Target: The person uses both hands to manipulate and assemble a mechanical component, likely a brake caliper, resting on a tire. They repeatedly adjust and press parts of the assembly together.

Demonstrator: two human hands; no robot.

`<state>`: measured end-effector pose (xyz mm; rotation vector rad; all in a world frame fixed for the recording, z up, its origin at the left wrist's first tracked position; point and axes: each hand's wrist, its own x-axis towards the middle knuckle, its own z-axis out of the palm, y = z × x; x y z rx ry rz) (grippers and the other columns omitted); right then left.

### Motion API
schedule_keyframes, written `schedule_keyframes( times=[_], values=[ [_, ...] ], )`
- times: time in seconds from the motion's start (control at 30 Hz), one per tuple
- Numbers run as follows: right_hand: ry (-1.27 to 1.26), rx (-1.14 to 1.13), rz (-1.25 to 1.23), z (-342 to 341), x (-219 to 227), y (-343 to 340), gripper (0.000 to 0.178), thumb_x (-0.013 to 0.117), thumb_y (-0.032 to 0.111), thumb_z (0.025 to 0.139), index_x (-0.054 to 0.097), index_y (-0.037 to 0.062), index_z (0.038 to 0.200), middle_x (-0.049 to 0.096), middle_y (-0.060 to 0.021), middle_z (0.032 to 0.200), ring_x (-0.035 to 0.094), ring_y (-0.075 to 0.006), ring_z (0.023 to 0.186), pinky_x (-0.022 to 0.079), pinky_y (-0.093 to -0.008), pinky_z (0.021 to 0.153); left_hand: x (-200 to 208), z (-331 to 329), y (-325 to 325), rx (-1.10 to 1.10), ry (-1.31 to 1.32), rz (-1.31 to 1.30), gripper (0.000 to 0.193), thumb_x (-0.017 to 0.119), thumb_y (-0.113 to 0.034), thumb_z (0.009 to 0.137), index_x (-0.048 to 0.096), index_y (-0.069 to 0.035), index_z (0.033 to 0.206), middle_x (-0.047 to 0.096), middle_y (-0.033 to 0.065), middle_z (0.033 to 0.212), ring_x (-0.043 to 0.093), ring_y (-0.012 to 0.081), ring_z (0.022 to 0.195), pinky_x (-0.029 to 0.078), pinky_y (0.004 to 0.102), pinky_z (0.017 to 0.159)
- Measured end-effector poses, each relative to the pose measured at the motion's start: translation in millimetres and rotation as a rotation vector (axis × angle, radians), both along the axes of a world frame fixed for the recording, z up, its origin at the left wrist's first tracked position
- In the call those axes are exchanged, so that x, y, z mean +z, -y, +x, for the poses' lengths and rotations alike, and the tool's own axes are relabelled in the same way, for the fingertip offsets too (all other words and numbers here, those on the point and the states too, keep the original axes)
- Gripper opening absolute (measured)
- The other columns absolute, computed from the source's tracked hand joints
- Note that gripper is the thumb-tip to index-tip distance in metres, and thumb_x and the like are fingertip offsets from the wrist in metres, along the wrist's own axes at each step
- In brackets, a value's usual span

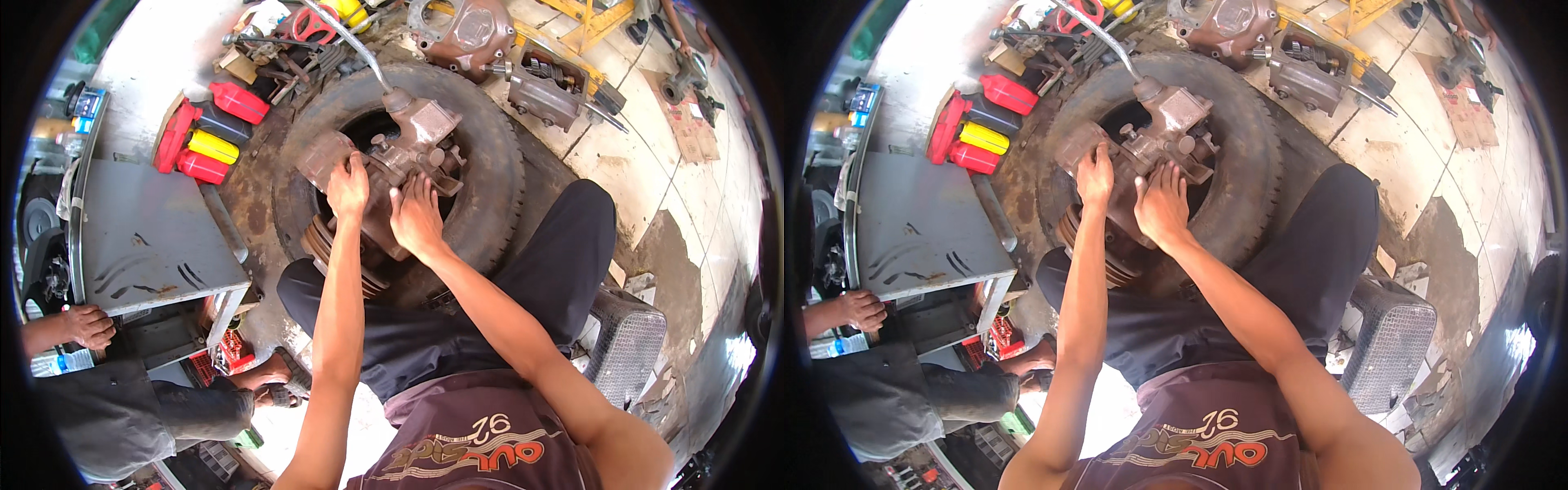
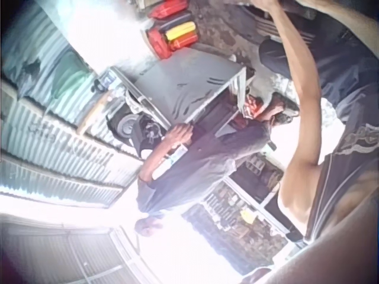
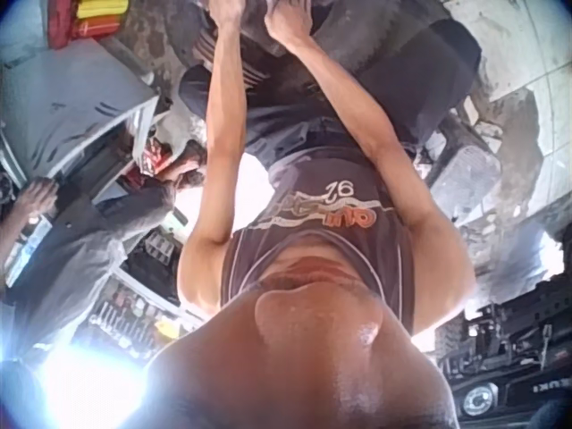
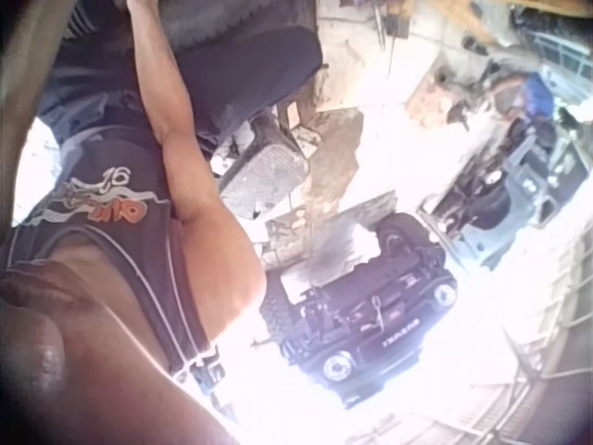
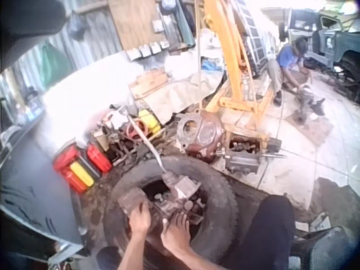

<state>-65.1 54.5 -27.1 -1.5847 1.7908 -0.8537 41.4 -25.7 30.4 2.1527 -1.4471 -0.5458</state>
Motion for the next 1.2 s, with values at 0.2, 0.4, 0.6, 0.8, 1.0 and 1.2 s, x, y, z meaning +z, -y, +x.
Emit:
schedule_keyframes(
  times=[0.2, 0.4, 0.6, 0.8, 1.0, 1.2],
  values=[
    [0.026, 0.031, 0.113, -1.3, 1.9, 2.3, 0.074, 0.026, 0.042, 0.111, 0.026, -0.02, 0.15, 0.023, -0.0419, 0.158, 0.023, -0.052, 0.151, 0.02, -0.0557, 0.124, -10.8, 4.2, -2.0, -0.012, 0.0, -0.045, 0.056, 0.047, -0.052, 0.098, 0.069, -0.011, 0.128, 0.07, 0.0251, 0.121, 0.063, 0.0452, 0.119, 0.047, 0.05, 0.102],
    [0.19, -0.107, 0.133, 14.4, 3.2, 4.7, 0.073, 0.026, 0.04, 0.11, 0.028, -0.0215, 0.149, 0.021, -0.0419, 0.159, 0.017, -0.0509, 0.153, 0.013, -0.0542, 0.126, -2.4, -1.9, -7.4, 0.027, -0.052, -0.027, 0.058, 0.048, -0.052, 0.098, 0.068, -0.008, 0.13, 0.067, 0.0256, 0.128, 0.059, 0.0434, 0.126, 0.042, 0.0473, 0.108],
    [0.25, -0.097, 0.123, 23.6, 11.3, -0.7, 0.074, 0.022, 0.042, 0.111, 0.024, -0.0208, 0.151, 0.018, -0.0417, 0.16, 0.014, -0.0525, 0.153, 0.011, -0.0563, 0.126, -4.2, 0.2, -6.7, 0.014, 0.0, -0.066, 0.055, 0.047, -0.051, 0.099, 0.069, -0.009, 0.126, 0.07, 0.0252, 0.12, 0.063, 0.0451, 0.118, 0.047, 0.0502, 0.102],
    [0.341, -0.244, 0.233, 20.0, 17.8, 25.9, 0.077, 0.021, 0.044, 0.111, 0.019, -0.0211, 0.151, 0.015, -0.0447, 0.159, 0.01, -0.0537, 0.153, 0.008, -0.0543, 0.127, -7.3, 4.8, -7.3, -0.007, -0.054, -0.07, 0.057, 0.048, -0.051, 0.098, 0.069, -0.007, 0.128, 0.068, 0.027, 0.123, 0.061, 0.046, 0.121, 0.045, 0.0496, 0.104],
    [0.33, -0.168, 0.226, 13.0, 15.7, 17.8, 0.075, 0.024, 0.043, 0.11, 0.022, -0.0216, 0.15, 0.019, -0.0439, 0.158, 0.016, -0.0522, 0.152, 0.013, -0.0541, 0.127, -3.5, -0.2, -6.9, -0.004, 0.015, -0.026, 0.057, 0.047, -0.051, 0.099, 0.067, -0.007, 0.128, 0.07, 0.026, 0.118, 0.064, 0.0465, 0.115, 0.047, 0.0525, 0.101],
    [0.187, -0.074, 0.155, 18.8, 14.3, -4.5, 0.072, 0.028, 0.039, 0.111, 0.025, -0.0215, 0.149, 0.023, -0.0433, 0.157, 0.019, -0.0528, 0.151, 0.016, -0.0547, 0.126, -6.4, 0.6, -7.8, 0.005, 0.038, -0.031, 0.055, 0.047, -0.05, 0.099, 0.069, -0.008, 0.127, 0.071, 0.0267, 0.117, 0.064, 0.0467, 0.115, 0.047, 0.052, 0.101]
  ],
)
